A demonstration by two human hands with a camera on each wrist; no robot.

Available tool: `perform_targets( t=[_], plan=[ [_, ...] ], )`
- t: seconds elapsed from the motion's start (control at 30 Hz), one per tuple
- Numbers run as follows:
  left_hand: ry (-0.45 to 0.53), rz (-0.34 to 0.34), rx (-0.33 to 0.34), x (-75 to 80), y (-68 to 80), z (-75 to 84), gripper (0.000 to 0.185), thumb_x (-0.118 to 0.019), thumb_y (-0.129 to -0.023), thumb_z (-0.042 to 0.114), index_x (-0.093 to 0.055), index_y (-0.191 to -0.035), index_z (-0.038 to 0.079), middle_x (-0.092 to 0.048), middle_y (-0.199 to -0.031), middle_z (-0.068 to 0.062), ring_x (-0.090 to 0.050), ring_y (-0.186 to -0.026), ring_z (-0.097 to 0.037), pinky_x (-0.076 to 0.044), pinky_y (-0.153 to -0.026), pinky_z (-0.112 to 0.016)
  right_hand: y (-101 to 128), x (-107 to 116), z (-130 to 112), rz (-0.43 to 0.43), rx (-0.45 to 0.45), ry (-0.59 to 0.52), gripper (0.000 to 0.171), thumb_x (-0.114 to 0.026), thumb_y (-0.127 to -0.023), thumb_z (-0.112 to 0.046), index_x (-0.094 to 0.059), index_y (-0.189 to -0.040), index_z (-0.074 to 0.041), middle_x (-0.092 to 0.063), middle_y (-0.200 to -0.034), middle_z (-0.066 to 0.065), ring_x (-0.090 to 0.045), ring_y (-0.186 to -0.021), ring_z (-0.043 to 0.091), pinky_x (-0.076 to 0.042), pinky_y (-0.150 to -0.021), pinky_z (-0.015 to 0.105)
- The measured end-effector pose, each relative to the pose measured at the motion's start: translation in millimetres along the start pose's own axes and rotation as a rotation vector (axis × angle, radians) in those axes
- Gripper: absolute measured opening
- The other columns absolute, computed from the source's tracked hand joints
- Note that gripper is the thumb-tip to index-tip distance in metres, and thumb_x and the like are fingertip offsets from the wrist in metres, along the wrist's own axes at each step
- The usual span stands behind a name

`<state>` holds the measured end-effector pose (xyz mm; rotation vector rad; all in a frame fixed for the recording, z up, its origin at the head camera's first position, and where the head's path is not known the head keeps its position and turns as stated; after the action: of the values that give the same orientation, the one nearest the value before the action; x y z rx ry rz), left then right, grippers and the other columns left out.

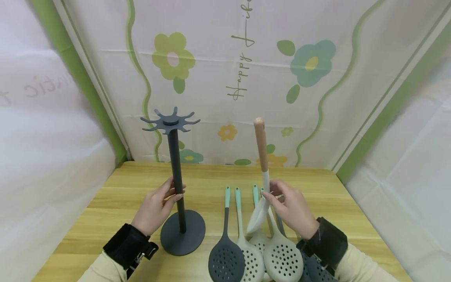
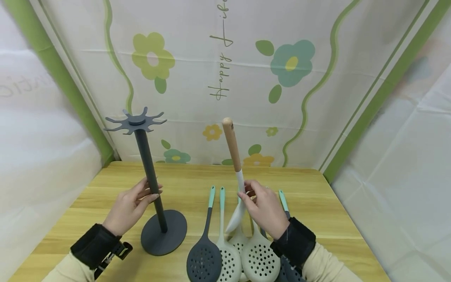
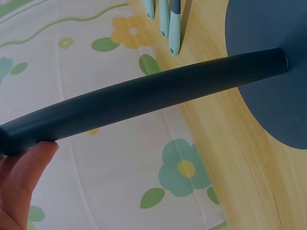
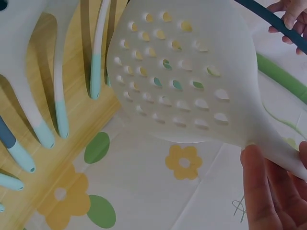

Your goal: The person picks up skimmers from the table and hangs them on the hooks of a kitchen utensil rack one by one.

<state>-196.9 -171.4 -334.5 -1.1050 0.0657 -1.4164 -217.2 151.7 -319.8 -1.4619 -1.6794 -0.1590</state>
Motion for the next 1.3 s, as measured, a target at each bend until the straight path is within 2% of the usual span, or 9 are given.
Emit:
perform_targets(
  t=[0.2,0.57,1.0,1.3],
  plan=[
    [0.003,-0.006,0.016,-1.6,-0.5,-1.5,0.045,-0.065,-0.089,-0.007,-0.054,-0.132,-0.002,-0.072,-0.111,-0.019,-0.072,-0.097,-0.035,-0.063,-0.075,-0.037,-0.8,-2.2,-3.5,0.019,0.005,0.016,0.021,-0.066,-0.095,-0.01,-0.065,-0.114,-0.003,-0.072,-0.092,0.002,-0.067,-0.082,0.011,-0.059,-0.067,0.024],
    [-0.001,-0.008,0.026,-2.6,0.5,-2.5,0.044,-0.065,-0.09,-0.007,-0.054,-0.132,-0.003,-0.071,-0.111,-0.019,-0.072,-0.098,-0.035,-0.063,-0.076,-0.037,-3.9,-4.8,-12.1,0.037,0.066,0.034,0.023,-0.068,-0.094,-0.009,-0.064,-0.115,-0.003,-0.072,-0.094,0.004,-0.067,-0.082,0.012,-0.059,-0.067,0.025],
    [-0.04,0.009,0.023,-2.5,-0.9,-0.8,0.042,-0.066,-0.089,-0.006,-0.055,-0.129,-0.003,-0.072,-0.11,-0.018,-0.072,-0.098,-0.034,-0.062,-0.078,-0.039,-11.2,-10.4,-20.5,0.024,0.096,0.01,0.023,-0.068,-0.094,-0.009,-0.065,-0.115,-0.002,-0.072,-0.092,0.004,-0.067,-0.081,0.012,-0.059,-0.065,0.023],
    [-0.047,0.0,0.047,-4.3,-0.2,-2.1,0.041,-0.065,-0.09,-0.005,-0.054,-0.13,-0.002,-0.071,-0.111,-0.017,-0.072,-0.099,-0.035,-0.062,-0.076,-0.04,-14.1,-13.7,-22.9,0.026,0.113,0.024,0.024,-0.069,-0.092,-0.009,-0.065,-0.114,0.0,-0.073,-0.091,0.004,-0.068,-0.081,0.014,-0.059,-0.065,0.024]
  ],
)
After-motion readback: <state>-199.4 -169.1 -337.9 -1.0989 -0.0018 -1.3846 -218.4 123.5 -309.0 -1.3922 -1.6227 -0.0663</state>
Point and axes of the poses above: each hand's wrist, its own y-axis away from the middle knuckle, its own x-axis out of the back of the hand, z = x × y, the point moved 6 cm from there along -y, towards the middle knuckle
